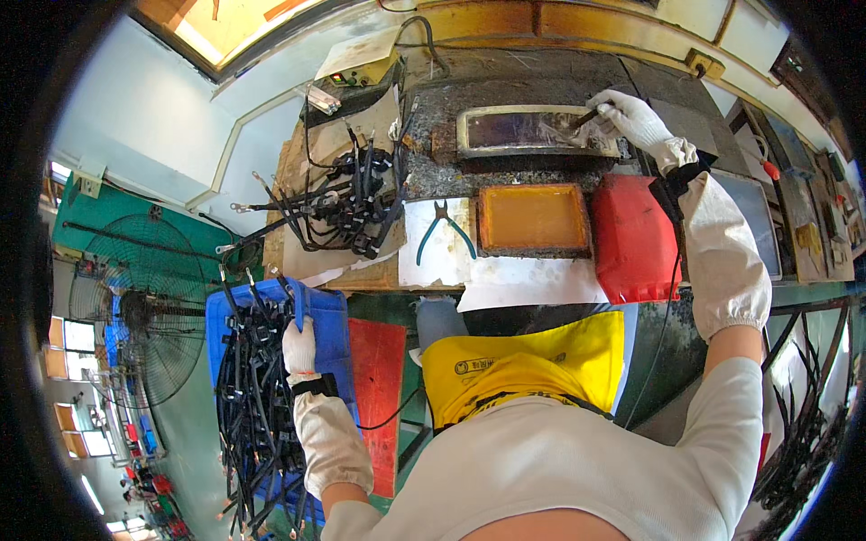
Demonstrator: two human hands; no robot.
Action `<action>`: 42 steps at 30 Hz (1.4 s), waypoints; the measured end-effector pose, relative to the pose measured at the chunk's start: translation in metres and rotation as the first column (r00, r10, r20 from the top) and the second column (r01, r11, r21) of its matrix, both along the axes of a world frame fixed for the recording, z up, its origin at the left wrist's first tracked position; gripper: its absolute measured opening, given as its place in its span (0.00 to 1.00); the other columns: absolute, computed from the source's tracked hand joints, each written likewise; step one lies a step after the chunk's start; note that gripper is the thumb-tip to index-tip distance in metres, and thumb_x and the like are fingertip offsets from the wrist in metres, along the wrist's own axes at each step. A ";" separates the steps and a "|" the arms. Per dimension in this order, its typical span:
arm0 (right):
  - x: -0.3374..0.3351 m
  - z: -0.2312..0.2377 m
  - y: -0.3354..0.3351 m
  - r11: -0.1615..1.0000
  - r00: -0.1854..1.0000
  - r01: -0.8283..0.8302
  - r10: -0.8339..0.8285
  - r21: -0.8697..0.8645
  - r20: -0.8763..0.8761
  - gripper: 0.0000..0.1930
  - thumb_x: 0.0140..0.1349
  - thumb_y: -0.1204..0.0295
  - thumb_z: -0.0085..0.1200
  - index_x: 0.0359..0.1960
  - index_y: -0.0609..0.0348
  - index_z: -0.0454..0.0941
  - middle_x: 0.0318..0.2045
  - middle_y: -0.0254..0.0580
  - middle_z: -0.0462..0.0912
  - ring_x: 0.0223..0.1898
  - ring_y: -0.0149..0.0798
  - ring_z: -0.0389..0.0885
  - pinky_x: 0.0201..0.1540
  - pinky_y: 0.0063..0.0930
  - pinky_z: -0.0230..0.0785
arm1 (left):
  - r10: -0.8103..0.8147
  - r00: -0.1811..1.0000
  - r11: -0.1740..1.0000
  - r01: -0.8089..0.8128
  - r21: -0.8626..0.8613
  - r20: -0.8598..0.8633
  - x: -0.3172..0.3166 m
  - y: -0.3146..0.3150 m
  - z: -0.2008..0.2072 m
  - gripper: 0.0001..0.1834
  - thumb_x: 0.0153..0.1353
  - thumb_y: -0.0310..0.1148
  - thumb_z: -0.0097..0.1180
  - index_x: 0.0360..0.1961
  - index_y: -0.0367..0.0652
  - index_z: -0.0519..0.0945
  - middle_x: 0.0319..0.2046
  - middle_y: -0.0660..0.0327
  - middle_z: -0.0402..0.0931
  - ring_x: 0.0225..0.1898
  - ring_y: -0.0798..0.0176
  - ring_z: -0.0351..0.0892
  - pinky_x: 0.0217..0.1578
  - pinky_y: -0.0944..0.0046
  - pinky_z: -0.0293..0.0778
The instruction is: Dipping cable ends into a liquid soldering bath and organizing them into a storage bin.
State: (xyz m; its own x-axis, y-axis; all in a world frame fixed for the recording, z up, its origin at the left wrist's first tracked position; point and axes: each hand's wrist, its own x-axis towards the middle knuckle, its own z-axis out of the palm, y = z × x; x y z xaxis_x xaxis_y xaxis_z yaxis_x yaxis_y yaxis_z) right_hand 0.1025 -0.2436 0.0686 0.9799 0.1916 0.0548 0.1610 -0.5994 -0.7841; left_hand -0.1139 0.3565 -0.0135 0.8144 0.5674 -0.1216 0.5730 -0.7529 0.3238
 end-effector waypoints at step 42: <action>0.043 -0.030 -0.041 0.899 0.937 0.318 -0.347 0.301 0.045 0.14 0.63 0.65 0.41 0.45 0.56 0.72 0.33 0.38 0.78 0.33 0.29 0.77 0.36 0.23 0.70 | -0.002 1.000 1.000 0.002 0.024 -0.009 -0.001 0.003 -0.003 0.19 0.57 0.44 0.45 0.36 0.38 0.76 0.31 0.43 0.76 0.37 0.41 0.75 0.38 0.49 0.69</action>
State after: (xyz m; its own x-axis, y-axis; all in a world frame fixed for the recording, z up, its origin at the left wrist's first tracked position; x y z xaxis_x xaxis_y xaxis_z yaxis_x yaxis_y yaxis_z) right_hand 0.1458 -0.2850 0.0390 0.9710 -0.1825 0.1543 0.0739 -0.3847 -0.9201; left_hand -0.1149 0.3597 -0.0164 0.8146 0.5686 -0.1149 0.5740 -0.7616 0.3008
